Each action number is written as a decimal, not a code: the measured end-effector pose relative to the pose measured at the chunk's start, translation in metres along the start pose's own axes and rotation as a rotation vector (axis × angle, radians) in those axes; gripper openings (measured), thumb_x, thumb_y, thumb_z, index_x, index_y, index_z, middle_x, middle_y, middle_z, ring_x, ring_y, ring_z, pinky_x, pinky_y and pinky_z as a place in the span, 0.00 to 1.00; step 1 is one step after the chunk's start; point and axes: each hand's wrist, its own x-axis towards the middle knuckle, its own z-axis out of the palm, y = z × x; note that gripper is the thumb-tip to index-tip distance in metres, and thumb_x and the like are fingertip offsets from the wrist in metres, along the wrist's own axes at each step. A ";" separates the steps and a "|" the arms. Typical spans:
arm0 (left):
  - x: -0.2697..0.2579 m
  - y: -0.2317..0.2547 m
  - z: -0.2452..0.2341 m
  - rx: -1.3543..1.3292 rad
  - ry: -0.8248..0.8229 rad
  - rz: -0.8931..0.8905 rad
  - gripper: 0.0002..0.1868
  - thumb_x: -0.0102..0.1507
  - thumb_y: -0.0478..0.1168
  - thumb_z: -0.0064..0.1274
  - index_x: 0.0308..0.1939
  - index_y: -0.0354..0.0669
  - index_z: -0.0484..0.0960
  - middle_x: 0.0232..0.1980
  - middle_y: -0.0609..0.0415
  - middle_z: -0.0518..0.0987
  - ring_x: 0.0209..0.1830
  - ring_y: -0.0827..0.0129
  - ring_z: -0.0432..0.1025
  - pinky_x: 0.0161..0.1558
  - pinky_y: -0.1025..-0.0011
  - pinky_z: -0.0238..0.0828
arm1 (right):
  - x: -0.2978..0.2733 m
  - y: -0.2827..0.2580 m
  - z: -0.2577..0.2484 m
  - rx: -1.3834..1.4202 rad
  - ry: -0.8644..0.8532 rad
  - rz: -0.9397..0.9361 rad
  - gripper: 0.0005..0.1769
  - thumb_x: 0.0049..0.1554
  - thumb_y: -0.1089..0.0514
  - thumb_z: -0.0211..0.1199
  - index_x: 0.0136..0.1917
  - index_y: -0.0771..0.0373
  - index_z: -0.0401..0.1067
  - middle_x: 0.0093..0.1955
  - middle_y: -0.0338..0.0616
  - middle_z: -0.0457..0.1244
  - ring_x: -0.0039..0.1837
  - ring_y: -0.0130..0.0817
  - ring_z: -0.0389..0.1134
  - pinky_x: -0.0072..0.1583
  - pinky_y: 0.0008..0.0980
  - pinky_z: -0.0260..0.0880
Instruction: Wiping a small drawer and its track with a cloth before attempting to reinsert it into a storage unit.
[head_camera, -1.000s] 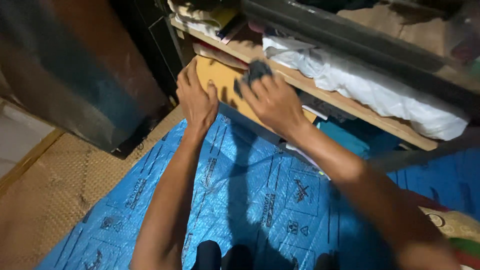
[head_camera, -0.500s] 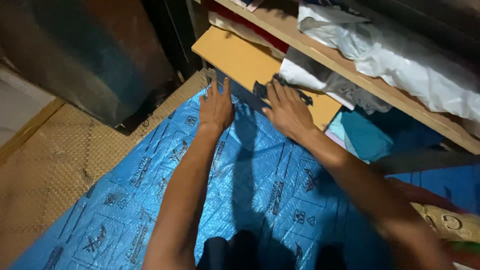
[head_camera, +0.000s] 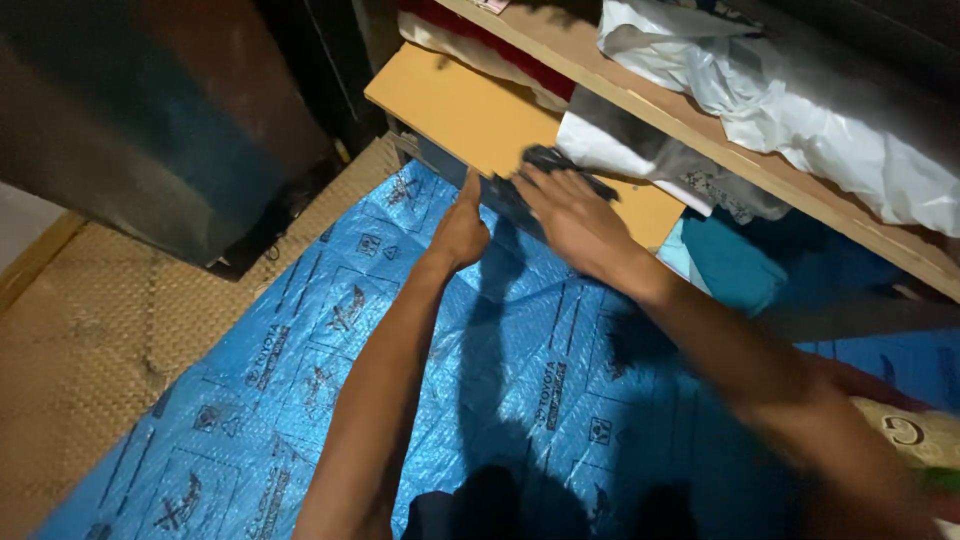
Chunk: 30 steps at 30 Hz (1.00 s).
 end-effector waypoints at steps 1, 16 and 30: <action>-0.002 0.000 -0.003 -0.004 -0.002 0.001 0.48 0.52 0.21 0.37 0.79 0.32 0.47 0.81 0.32 0.50 0.82 0.45 0.47 0.78 0.63 0.44 | -0.018 0.002 -0.007 -0.002 -0.003 0.003 0.31 0.61 0.63 0.52 0.77 0.67 0.59 0.78 0.60 0.56 0.73 0.58 0.60 0.76 0.50 0.56; -0.025 0.078 -0.059 0.473 0.146 -0.206 0.48 0.54 0.33 0.58 0.77 0.45 0.52 0.79 0.28 0.47 0.74 0.37 0.58 0.65 0.40 0.59 | -0.147 0.021 -0.116 -0.053 -0.248 0.056 0.28 0.50 0.57 0.58 0.64 0.64 0.70 0.68 0.56 0.64 0.68 0.52 0.66 0.67 0.44 0.66; -0.026 0.088 -0.059 0.495 0.194 -0.082 0.45 0.56 0.30 0.56 0.77 0.44 0.56 0.78 0.23 0.47 0.70 0.32 0.61 0.63 0.42 0.61 | -0.135 -0.009 -0.126 -0.091 -0.190 0.296 0.10 0.56 0.60 0.57 0.50 0.65 0.73 0.47 0.55 0.68 0.48 0.50 0.71 0.53 0.47 0.71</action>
